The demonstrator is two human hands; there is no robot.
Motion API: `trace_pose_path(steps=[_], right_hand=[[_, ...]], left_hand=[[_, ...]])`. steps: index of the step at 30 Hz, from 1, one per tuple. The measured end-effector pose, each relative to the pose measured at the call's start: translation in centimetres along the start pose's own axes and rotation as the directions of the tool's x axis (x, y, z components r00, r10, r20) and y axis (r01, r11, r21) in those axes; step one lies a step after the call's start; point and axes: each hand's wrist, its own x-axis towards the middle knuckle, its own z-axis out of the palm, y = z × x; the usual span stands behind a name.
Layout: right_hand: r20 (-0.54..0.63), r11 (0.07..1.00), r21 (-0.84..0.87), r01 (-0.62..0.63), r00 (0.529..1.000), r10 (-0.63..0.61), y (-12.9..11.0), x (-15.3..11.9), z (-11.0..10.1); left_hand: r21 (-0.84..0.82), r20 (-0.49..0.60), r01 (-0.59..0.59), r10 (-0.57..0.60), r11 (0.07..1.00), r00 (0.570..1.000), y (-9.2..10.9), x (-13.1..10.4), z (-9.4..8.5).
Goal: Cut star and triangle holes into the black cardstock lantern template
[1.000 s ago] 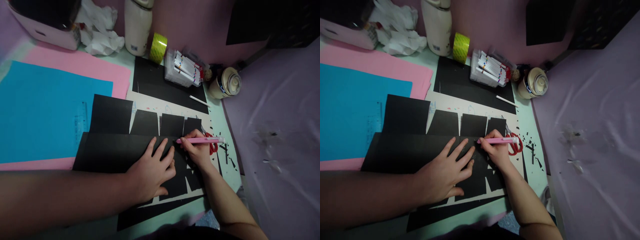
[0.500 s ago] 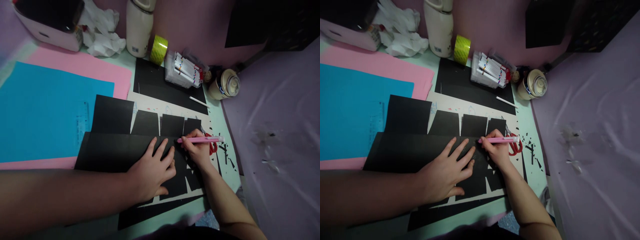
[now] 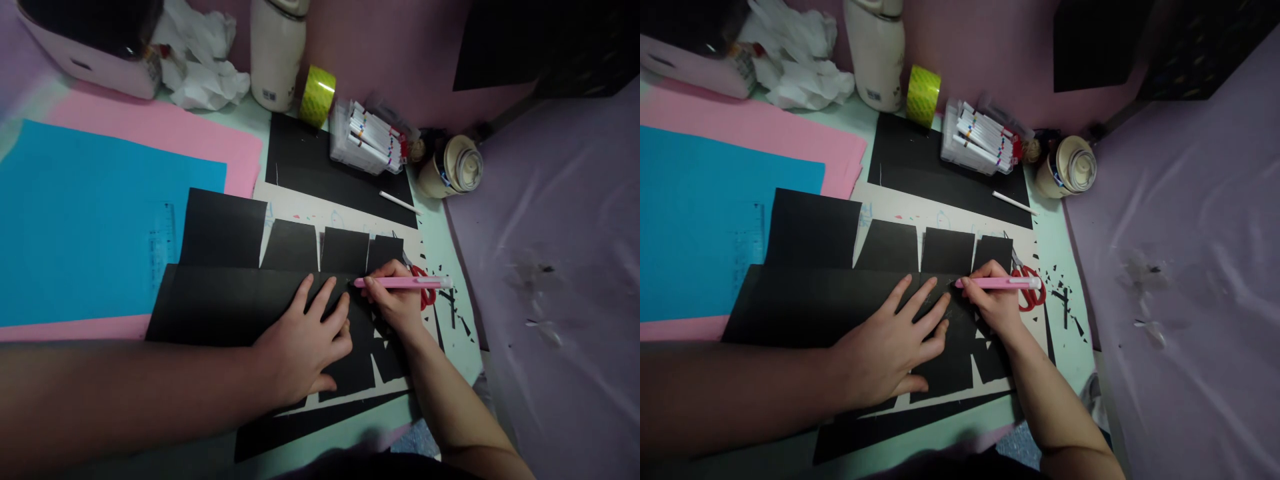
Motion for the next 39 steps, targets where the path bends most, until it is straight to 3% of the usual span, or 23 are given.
trace_pose_path(steps=[39], right_hand=[[-0.013, 1.000, -0.003, -0.028, 1.000, 0.028, 0.27, 0.00, 0.11]], left_hand=[[-0.006, 0.000, 0.000, 0.000, 1.000, 1.000, -0.02, 0.04, 0.07]])
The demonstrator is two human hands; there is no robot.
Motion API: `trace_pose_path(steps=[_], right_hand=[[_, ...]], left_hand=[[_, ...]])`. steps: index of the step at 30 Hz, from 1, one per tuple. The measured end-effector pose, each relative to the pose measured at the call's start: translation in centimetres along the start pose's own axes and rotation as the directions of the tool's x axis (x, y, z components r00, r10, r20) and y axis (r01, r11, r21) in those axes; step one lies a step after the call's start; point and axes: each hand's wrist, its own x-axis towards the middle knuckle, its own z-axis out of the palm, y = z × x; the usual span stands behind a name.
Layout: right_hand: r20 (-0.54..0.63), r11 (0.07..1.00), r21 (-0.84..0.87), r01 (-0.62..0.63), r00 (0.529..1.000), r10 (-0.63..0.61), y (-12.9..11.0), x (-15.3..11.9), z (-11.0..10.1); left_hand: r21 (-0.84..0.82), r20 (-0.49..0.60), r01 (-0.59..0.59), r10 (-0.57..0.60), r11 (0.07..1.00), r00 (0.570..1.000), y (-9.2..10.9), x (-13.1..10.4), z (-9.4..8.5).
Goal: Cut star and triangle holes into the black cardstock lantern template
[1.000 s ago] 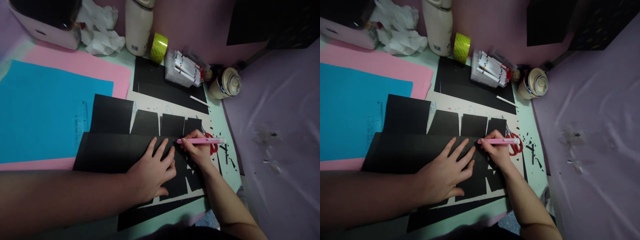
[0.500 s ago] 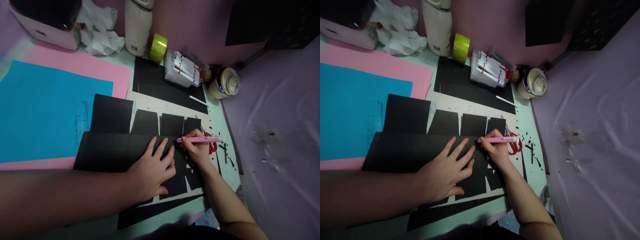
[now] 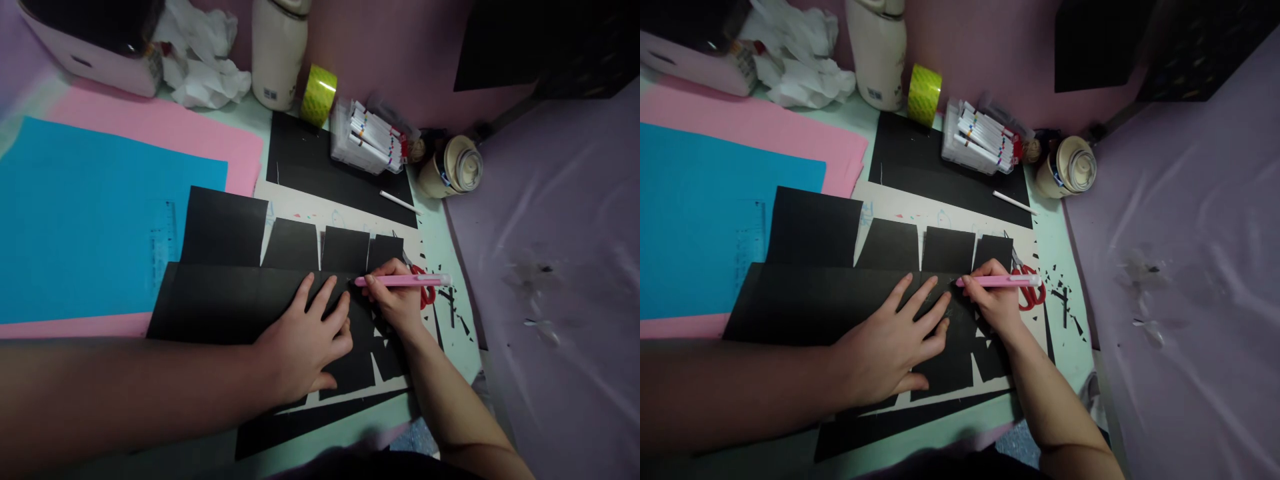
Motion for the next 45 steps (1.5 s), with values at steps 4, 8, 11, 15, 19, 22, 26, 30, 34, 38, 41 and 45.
trace_pose_path(steps=[4, 8, 11, 15, 19, 22, 26, 30, 34, 38, 41, 45], right_hand=[[0.014, 1.000, 0.015, 0.018, 1.000, -0.018, -0.01, 0.04, 0.01], [0.019, 1.000, -0.003, 0.023, 1.000, -0.023, -0.29, 0.13, 0.05], [0.022, 1.000, -0.011, 0.015, 1.000, -0.015, -0.50, 0.16, 0.09], [0.019, 1.000, -0.005, 0.025, 1.000, -0.024, -0.55, 0.15, 0.17], [-0.007, 1.000, 0.000, 0.026, 1.000, -0.026, -0.47, 0.16, 0.29], [-0.023, 1.000, -0.003, 0.024, 0.999, -0.025, -0.43, 0.18, 0.36], [-0.026, 1.000, 0.000, 0.016, 1.000, -0.016, -0.43, 0.19, 0.39], [-0.026, 1.000, 0.009, 0.018, 0.999, -0.018, -0.37, 0.23, 0.39], [-0.017, 0.999, 0.025, 0.034, 0.999, -0.034, -0.20, 0.25, 0.32], [0.015, 0.999, 0.033, 0.042, 0.999, -0.043, -0.11, 0.12, 0.20], [0.026, 0.999, 0.028, 0.046, 0.999, -0.047, -0.11, 0.02, 0.12], [0.036, 0.998, 0.015, 0.060, 0.998, -0.060, -0.07, 0.03, 0.03]], left_hand=[[-0.004, 0.000, -0.001, 0.001, 1.000, 1.000, -0.04, 0.06, -0.04], [0.001, 0.000, -0.002, 0.002, 1.000, 1.000, -0.01, -0.04, -0.03], [0.000, -0.004, 0.000, 0.000, 1.000, 1.000, 0.00, -0.11, 0.01], [-0.010, 0.001, -0.002, 0.002, 1.000, 1.000, 0.01, -0.12, -0.03], [-0.002, -0.001, -0.004, 0.004, 1.000, 1.000, 0.02, -0.02, -0.08], [0.003, 0.008, -0.003, 0.003, 1.000, 1.000, -0.02, 0.02, -0.09], [-0.005, 0.011, -0.003, 0.004, 1.000, 1.000, -0.06, 0.01, -0.10], [-0.008, 0.018, -0.001, 0.001, 1.000, 1.000, -0.06, 0.04, -0.10], [-0.009, 0.018, 0.000, 0.000, 1.000, 1.000, 0.00, 0.04, -0.11], [-0.015, 0.012, -0.002, 0.002, 1.000, 1.000, 0.03, 0.06, -0.07], [-0.014, 0.004, -0.003, 0.003, 1.000, 1.000, -0.01, 0.10, -0.03], [-0.007, -0.005, -0.002, 0.002, 1.000, 1.000, -0.06, 0.12, 0.04]])
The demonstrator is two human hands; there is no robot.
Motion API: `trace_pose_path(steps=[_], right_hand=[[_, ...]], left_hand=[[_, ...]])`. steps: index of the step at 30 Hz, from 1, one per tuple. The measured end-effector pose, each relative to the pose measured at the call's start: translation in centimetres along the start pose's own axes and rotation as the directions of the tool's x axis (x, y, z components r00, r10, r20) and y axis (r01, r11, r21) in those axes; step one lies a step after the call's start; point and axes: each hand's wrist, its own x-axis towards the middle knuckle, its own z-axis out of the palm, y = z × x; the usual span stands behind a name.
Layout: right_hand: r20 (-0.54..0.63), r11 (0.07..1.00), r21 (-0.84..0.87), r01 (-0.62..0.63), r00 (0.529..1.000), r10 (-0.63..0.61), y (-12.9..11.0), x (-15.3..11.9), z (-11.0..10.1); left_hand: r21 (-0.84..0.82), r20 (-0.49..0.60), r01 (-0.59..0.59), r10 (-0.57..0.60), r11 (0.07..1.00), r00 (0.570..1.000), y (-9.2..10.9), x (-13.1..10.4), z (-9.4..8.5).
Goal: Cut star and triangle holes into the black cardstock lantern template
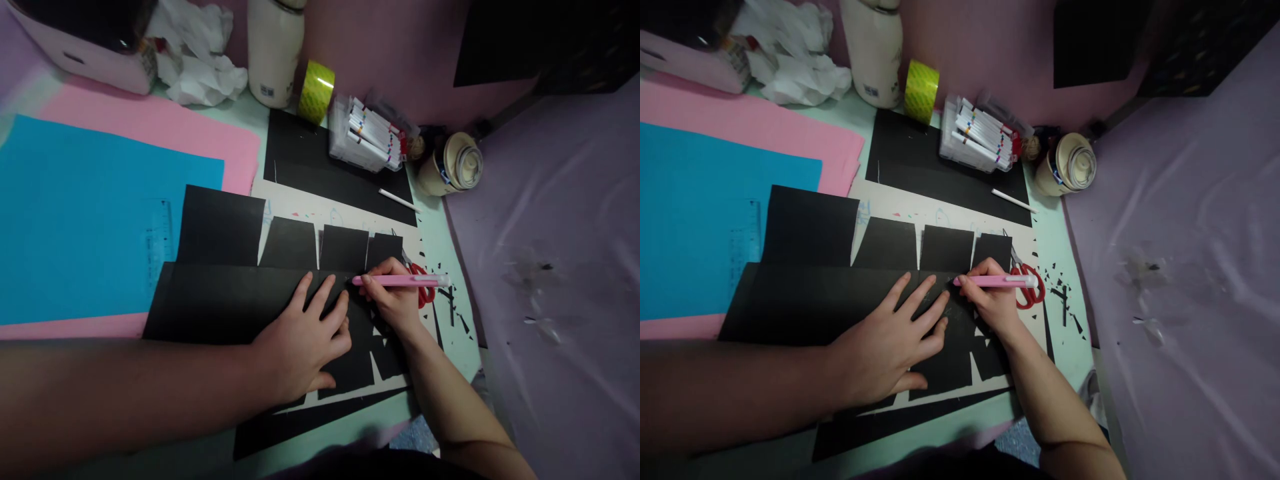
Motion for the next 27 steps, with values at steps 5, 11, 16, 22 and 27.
trace_pose_path(steps=[5, 11, 16, 22, 27], right_hand=[[-0.007, 1.000, 0.000, 0.001, 1.000, -0.001, -0.01, 0.11, 0.08], [-0.052, 1.000, 0.004, -0.023, 0.998, 0.024, -0.30, 0.23, 0.33], [-0.015, 1.000, 0.008, 0.003, 1.000, -0.003, -0.23, 0.12, 0.21], [-0.022, 1.000, 0.010, -0.009, 1.000, 0.009, -0.11, 0.04, 0.18], [-0.027, 0.999, -0.007, -0.038, 0.999, 0.038, -0.10, -0.05, 0.17]], left_hand=[[0.010, -0.012, -0.002, 0.002, 1.000, 1.000, 0.02, -0.10, 0.12], [0.023, -0.013, -0.001, 0.001, 1.000, 1.000, 0.04, -0.17, 0.05], [0.018, -0.009, 0.001, 0.000, 1.000, 1.000, 0.04, -0.08, 0.02], [0.009, -0.008, -0.003, 0.003, 1.000, 1.000, 0.03, -0.12, 0.08], [-0.006, 0.017, 0.000, 0.000, 1.000, 1.000, -0.02, -0.04, 0.04]])
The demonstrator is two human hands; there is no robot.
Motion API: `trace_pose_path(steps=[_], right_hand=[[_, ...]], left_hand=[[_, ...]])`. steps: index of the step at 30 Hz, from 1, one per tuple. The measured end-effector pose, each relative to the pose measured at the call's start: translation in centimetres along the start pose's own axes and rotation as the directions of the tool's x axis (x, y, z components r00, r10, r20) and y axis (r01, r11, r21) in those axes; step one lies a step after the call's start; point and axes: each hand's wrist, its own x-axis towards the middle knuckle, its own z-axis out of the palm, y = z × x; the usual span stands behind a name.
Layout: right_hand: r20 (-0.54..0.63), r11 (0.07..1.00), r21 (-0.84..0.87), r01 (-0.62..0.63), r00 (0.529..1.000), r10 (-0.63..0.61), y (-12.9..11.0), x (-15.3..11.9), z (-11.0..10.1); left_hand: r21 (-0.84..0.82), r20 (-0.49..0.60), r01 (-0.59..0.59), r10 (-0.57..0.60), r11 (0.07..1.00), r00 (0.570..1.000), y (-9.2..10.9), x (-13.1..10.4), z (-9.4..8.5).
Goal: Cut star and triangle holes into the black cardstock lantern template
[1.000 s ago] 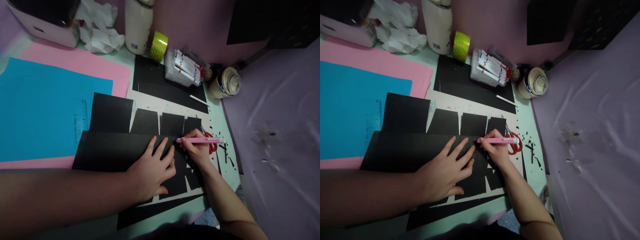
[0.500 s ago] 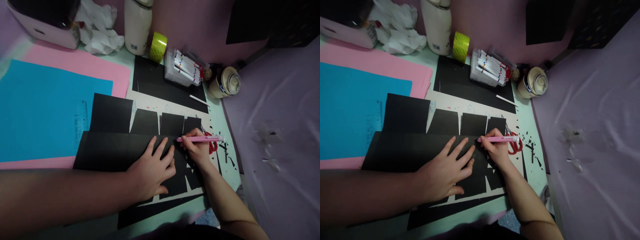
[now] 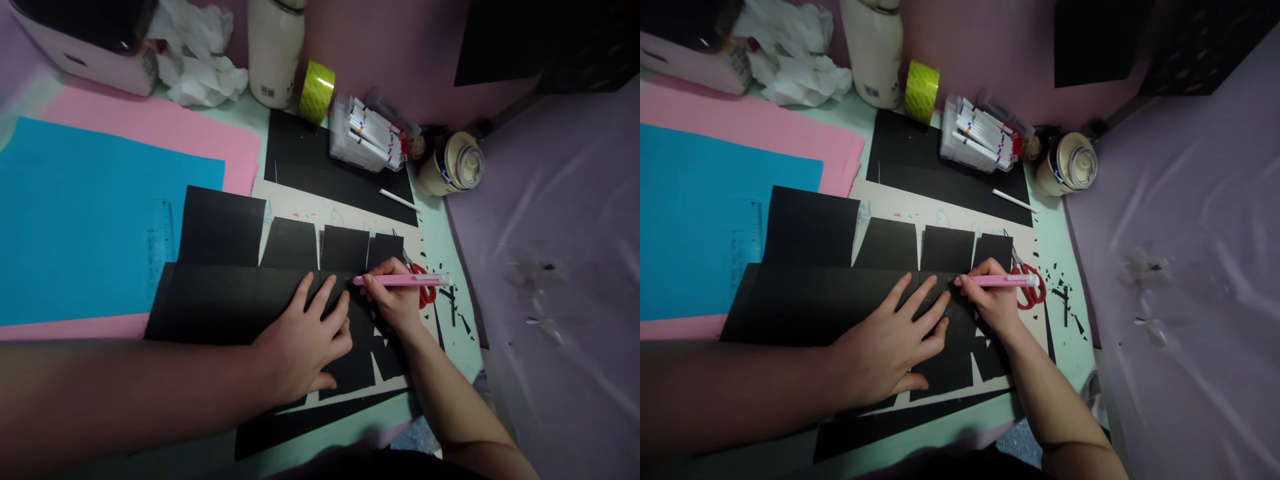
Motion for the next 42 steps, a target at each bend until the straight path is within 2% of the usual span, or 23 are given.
trace_pose_path(steps=[9, 35, 42], right_hand=[[0.009, 1.000, 0.011, 0.018, 1.000, -0.018, -0.10, 0.04, -0.02], [-0.013, 1.000, -0.006, -0.005, 1.000, 0.005, -0.01, 0.05, 0.08], [-0.017, 0.998, -0.061, 0.026, 0.999, -0.027, 0.34, 0.20, 0.26]], left_hand=[[-0.004, 0.024, 0.005, -0.004, 1.000, 1.000, 0.06, -0.09, -0.25], [-0.004, -0.015, 0.000, 0.000, 1.000, 1.000, -0.08, -0.09, -0.06], [0.032, -0.003, -0.003, 0.003, 0.999, 1.000, 0.00, -0.29, -0.23]])
